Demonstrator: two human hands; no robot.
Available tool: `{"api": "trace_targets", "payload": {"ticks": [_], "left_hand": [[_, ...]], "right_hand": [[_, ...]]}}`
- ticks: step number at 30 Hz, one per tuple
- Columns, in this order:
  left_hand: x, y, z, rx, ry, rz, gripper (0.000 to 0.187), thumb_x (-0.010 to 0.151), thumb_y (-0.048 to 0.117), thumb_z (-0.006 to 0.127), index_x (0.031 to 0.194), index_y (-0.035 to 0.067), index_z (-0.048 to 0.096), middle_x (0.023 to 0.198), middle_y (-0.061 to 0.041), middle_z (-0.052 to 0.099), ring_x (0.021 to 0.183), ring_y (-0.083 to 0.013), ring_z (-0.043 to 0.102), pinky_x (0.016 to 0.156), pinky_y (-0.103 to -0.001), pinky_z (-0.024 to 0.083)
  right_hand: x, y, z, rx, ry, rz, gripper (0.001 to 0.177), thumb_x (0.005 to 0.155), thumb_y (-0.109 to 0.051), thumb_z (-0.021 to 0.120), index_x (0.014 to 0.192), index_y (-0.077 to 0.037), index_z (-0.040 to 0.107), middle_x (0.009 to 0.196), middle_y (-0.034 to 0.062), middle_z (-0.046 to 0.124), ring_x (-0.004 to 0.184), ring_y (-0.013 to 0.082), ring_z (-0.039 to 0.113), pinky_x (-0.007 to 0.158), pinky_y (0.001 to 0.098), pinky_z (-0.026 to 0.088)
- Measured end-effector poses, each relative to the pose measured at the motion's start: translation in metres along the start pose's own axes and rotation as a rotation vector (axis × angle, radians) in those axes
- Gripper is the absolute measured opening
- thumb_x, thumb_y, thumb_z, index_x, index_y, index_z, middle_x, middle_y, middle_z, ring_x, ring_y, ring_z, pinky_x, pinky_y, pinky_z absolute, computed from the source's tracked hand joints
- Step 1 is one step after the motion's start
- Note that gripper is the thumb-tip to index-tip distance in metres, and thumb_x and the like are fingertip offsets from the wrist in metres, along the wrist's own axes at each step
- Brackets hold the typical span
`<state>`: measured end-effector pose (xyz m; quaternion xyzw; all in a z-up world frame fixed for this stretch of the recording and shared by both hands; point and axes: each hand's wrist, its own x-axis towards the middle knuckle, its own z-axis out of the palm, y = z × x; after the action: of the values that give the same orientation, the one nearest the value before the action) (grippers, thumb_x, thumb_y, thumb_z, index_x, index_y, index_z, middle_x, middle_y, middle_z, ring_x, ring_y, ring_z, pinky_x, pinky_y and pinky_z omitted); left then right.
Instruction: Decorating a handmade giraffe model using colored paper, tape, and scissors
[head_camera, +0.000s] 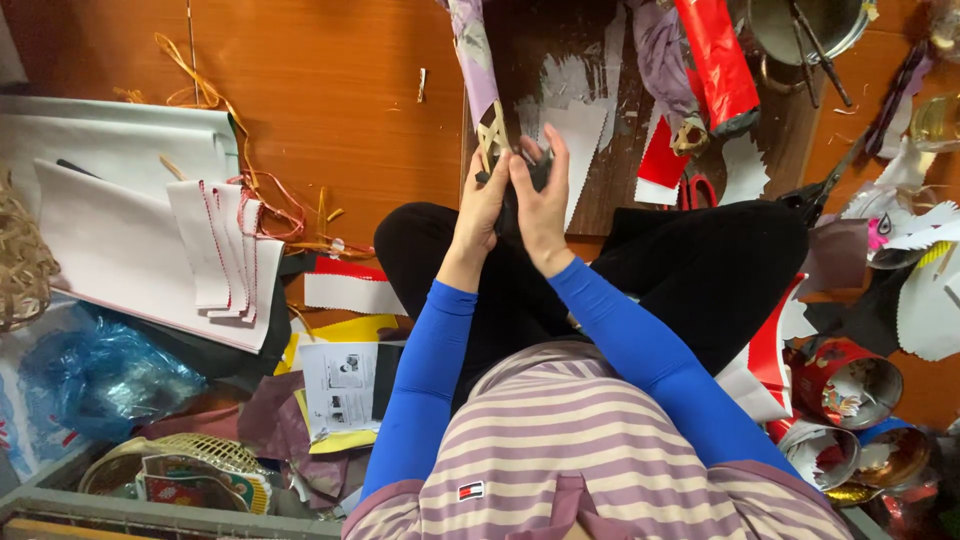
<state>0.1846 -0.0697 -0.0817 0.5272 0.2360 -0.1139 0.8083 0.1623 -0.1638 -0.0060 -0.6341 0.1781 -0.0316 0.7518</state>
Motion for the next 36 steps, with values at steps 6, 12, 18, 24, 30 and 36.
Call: {"api": "trace_targets", "payload": {"ticks": [6, 12, 18, 24, 30, 36], "left_hand": [[-0.005, 0.024, 0.003, 0.176, -0.011, 0.025, 0.074, 0.113, 0.063, 0.053, 0.158, 0.005, 0.052, 0.119, -0.023, 0.071, 0.098, -0.0259, 0.075, 0.07, -0.039, 0.068], [-0.016, 0.038, 0.001, 0.696, 0.091, 0.04, 0.088, 0.111, 0.075, 0.036, 0.166, 0.007, 0.041, 0.165, -0.03, 0.044, 0.154, -0.0502, 0.042, 0.128, -0.064, 0.033], [-0.02, 0.001, -0.039, 0.679, -0.013, 0.728, 0.077, 0.123, 0.056, 0.031, 0.173, -0.003, 0.03, 0.159, -0.039, 0.04, 0.15, -0.0545, 0.037, 0.129, -0.063, 0.026], [-0.071, -0.011, -0.039, 1.039, -0.056, 0.914, 0.105, 0.108, 0.077, 0.027, 0.173, -0.004, 0.021, 0.177, -0.031, 0.019, 0.164, -0.0486, 0.02, 0.134, -0.054, 0.019], [-0.052, -0.024, -0.049, 1.044, -0.017, 0.761, 0.094, 0.114, 0.062, 0.022, 0.17, -0.013, 0.018, 0.173, -0.042, 0.019, 0.159, -0.0562, 0.025, 0.13, -0.061, 0.022], [-0.041, 0.021, -0.025, 0.931, -0.031, 0.391, 0.076, 0.12, 0.046, 0.035, 0.172, -0.007, 0.018, 0.171, -0.041, 0.023, 0.158, -0.0543, 0.031, 0.132, -0.059, 0.027]], "right_hand": [[0.042, 0.031, -0.002, -0.155, -0.197, 0.144, 0.081, 0.112, -0.05, 0.075, 0.173, -0.02, 0.032, 0.161, 0.0313, 0.051, 0.156, 0.0419, 0.047, 0.127, 0.0579, 0.039], [0.037, 0.0, 0.014, -0.035, -0.326, 0.259, 0.066, 0.115, -0.04, 0.067, 0.17, -0.017, 0.038, 0.166, 0.0292, 0.048, 0.153, 0.0373, 0.05, 0.128, 0.0561, 0.039], [0.052, 0.061, 0.014, -0.024, -0.293, 0.198, 0.069, 0.109, -0.042, 0.075, 0.164, -0.009, 0.048, 0.152, 0.0352, 0.058, 0.139, 0.0441, 0.061, 0.119, 0.0551, 0.048], [0.032, 0.041, 0.024, 0.078, -0.205, 0.265, 0.07, 0.102, -0.039, 0.082, 0.162, -0.017, 0.053, 0.131, 0.0239, 0.071, 0.118, 0.0295, 0.07, 0.106, 0.0412, 0.058], [0.036, 0.022, 0.034, 0.062, -0.166, 0.287, 0.075, 0.099, -0.038, 0.083, 0.163, -0.011, 0.054, 0.135, 0.0298, 0.069, 0.126, 0.0321, 0.068, 0.109, 0.0418, 0.056], [0.046, 0.05, 0.031, -0.076, -0.212, 0.262, 0.086, 0.093, -0.058, 0.083, 0.161, -0.013, 0.057, 0.147, 0.0308, 0.066, 0.141, 0.0398, 0.061, 0.117, 0.0462, 0.051]]}}
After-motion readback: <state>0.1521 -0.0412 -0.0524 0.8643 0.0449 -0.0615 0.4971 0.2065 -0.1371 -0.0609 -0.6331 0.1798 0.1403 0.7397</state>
